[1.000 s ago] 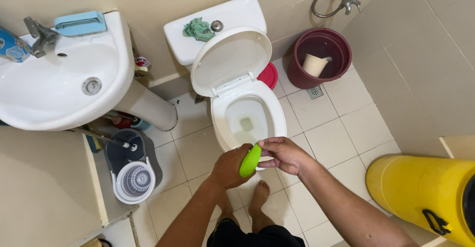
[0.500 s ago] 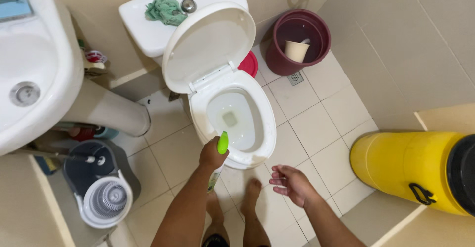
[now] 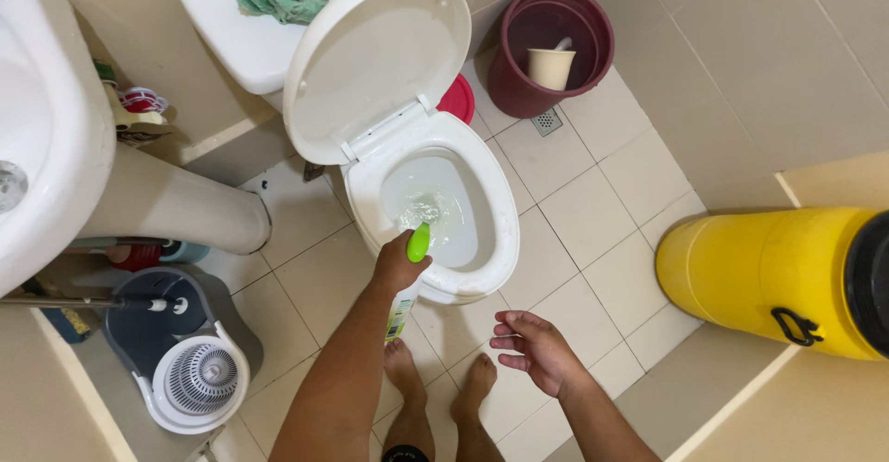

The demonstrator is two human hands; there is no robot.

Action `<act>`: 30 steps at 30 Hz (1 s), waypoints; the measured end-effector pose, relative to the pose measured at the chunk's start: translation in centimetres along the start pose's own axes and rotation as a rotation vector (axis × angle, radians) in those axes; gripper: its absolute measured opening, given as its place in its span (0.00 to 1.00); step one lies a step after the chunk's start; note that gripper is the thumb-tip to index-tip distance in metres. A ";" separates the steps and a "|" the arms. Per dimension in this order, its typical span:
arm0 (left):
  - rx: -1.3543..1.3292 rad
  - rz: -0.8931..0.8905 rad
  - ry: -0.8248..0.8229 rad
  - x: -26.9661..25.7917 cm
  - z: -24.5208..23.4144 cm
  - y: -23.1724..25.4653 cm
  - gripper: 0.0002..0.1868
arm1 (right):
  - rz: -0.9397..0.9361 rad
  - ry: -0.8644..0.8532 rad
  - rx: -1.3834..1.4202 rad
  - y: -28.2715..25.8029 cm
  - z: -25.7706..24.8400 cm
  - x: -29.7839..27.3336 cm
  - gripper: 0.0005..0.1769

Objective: The person cleans the bathroom sink and toilet. They rinse cups, apply detergent to a cloth, wipe the sink basin and faucet, and then pour water into the toilet bowl. Finally, they spray a cleaning agent into the toilet.

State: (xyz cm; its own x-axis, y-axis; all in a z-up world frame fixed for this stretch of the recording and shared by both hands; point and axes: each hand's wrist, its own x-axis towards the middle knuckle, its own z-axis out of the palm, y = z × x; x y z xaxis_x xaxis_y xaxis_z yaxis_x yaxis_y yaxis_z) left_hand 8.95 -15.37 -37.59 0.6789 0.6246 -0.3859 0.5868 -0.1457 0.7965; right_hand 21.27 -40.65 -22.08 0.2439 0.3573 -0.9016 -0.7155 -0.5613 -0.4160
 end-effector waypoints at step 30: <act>0.018 0.129 -0.073 1.0 4.4 2.7 0.26 | -0.343 0.109 -0.066 -7.2 -2.2 9.0 0.13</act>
State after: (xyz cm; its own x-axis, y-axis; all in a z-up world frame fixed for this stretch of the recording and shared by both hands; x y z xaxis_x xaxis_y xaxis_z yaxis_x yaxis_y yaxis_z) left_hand 13.11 -18.49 -37.88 0.7788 0.5427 -0.3145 0.5002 -0.2348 0.8335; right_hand 30.09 -35.05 -27.44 0.5332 0.4539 -0.7139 -0.5367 -0.4709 -0.7002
